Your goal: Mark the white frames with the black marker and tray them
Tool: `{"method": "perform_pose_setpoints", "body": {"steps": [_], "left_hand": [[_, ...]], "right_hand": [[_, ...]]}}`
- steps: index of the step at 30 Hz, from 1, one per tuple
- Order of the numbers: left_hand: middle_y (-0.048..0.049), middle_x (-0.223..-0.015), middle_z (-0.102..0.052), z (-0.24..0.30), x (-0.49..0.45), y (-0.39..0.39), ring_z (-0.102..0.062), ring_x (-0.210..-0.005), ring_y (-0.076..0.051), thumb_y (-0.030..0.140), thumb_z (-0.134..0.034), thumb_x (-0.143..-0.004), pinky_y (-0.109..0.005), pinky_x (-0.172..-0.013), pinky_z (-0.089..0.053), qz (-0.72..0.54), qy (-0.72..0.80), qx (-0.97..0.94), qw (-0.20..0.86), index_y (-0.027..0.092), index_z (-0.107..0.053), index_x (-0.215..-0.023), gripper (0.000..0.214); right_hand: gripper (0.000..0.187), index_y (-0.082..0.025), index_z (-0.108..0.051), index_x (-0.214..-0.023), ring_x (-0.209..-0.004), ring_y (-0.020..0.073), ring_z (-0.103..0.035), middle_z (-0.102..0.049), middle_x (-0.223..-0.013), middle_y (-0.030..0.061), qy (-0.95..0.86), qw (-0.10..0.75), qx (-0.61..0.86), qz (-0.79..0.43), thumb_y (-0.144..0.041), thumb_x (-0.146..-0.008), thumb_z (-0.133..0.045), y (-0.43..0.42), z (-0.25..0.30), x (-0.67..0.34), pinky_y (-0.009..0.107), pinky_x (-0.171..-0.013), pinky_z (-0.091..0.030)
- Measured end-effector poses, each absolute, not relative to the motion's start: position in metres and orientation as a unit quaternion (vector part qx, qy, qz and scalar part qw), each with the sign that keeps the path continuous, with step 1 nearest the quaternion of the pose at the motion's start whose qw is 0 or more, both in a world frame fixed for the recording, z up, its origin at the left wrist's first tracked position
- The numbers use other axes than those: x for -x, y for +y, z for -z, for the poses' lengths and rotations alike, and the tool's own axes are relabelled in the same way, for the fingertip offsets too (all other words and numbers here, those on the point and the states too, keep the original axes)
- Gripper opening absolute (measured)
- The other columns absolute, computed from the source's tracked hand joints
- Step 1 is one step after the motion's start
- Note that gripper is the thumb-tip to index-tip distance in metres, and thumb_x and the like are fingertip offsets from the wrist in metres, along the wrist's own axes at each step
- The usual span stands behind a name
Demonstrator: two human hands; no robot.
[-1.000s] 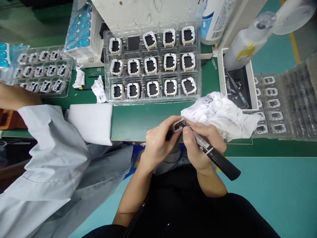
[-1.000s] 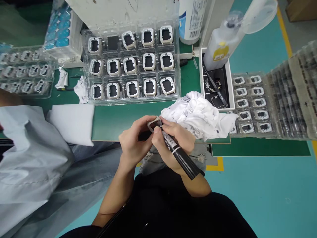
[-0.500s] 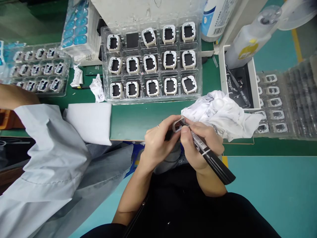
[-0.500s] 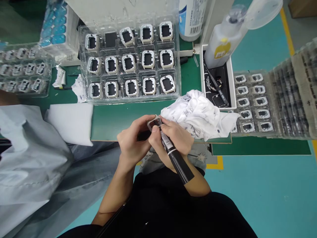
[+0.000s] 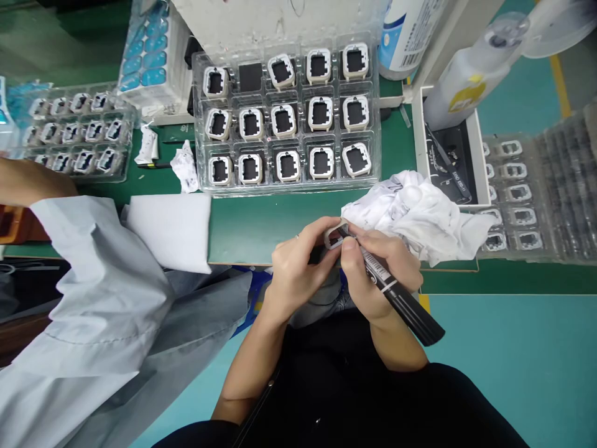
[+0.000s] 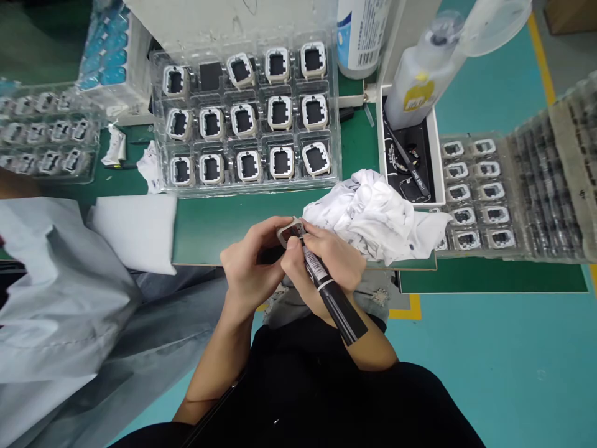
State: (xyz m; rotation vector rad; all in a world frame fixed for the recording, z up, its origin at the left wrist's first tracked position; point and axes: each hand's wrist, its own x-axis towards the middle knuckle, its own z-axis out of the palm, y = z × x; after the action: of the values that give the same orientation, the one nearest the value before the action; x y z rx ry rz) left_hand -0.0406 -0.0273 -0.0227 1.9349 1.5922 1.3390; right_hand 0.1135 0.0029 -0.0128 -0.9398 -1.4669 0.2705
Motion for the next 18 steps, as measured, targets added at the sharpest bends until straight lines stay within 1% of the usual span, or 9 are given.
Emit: {"method": "perform_pose_setpoints", "body": {"steps": [5,11,15,18], "left_hand": [[-0.0025,-0.13,-0.099,0.0235,0.0403,-0.0269,-0.097,-0.1,-0.018,0.031,-0.088,-0.118,-0.024,-0.095,-0.077,-0.476,0.549,-0.668,0.16,0.032,-0.084,-0.151,0.033],[-0.004,-0.13,-0.099,0.0253,0.0416,-0.0271,-0.097,-0.099,-0.018,0.035,-0.086,-0.119,-0.024,-0.094,-0.077,-0.465,0.553,-0.674,0.155,0.03,-0.084,-0.149,0.031],[-0.0038,-0.13,-0.099,0.0248,0.04,-0.0278,-0.097,-0.099,-0.018,0.037,-0.086,-0.12,-0.023,-0.096,-0.077,-0.465,0.558,-0.67,0.151,0.029,-0.085,-0.149,0.03],[-0.0028,-0.129,-0.099,0.0238,0.039,-0.0273,-0.097,-0.099,-0.017,0.033,-0.086,-0.12,-0.021,-0.096,-0.077,-0.474,0.552,-0.671,0.146,0.03,-0.085,-0.149,0.029]], "right_hand": [[0.014,-0.032,-0.077,-0.119,-0.085,0.0268,-0.097,-0.098,-0.108,0.0042,-0.655,0.625,0.409,-0.113,-0.021,-0.112,-0.082,0.0034,0.0144,-0.1156,0.038,-0.074,-0.085],[0.01,-0.032,-0.079,-0.119,-0.088,0.0266,-0.098,-0.098,-0.108,0.0034,-0.641,0.637,0.412,-0.115,-0.024,-0.113,-0.082,0.0026,0.0167,-0.1149,0.036,-0.077,-0.084],[0.009,-0.03,-0.08,-0.116,-0.087,0.0265,-0.098,-0.098,-0.105,0.0037,-0.643,0.639,0.405,-0.12,-0.022,-0.113,-0.083,0.0032,0.0137,-0.1158,0.035,-0.076,-0.084],[0.009,-0.03,-0.08,-0.114,-0.085,0.0263,-0.098,-0.098,-0.107,0.0048,-0.643,0.641,0.403,-0.119,-0.022,-0.112,-0.083,0.0036,0.0132,-0.1151,0.034,-0.074,-0.084]]}}
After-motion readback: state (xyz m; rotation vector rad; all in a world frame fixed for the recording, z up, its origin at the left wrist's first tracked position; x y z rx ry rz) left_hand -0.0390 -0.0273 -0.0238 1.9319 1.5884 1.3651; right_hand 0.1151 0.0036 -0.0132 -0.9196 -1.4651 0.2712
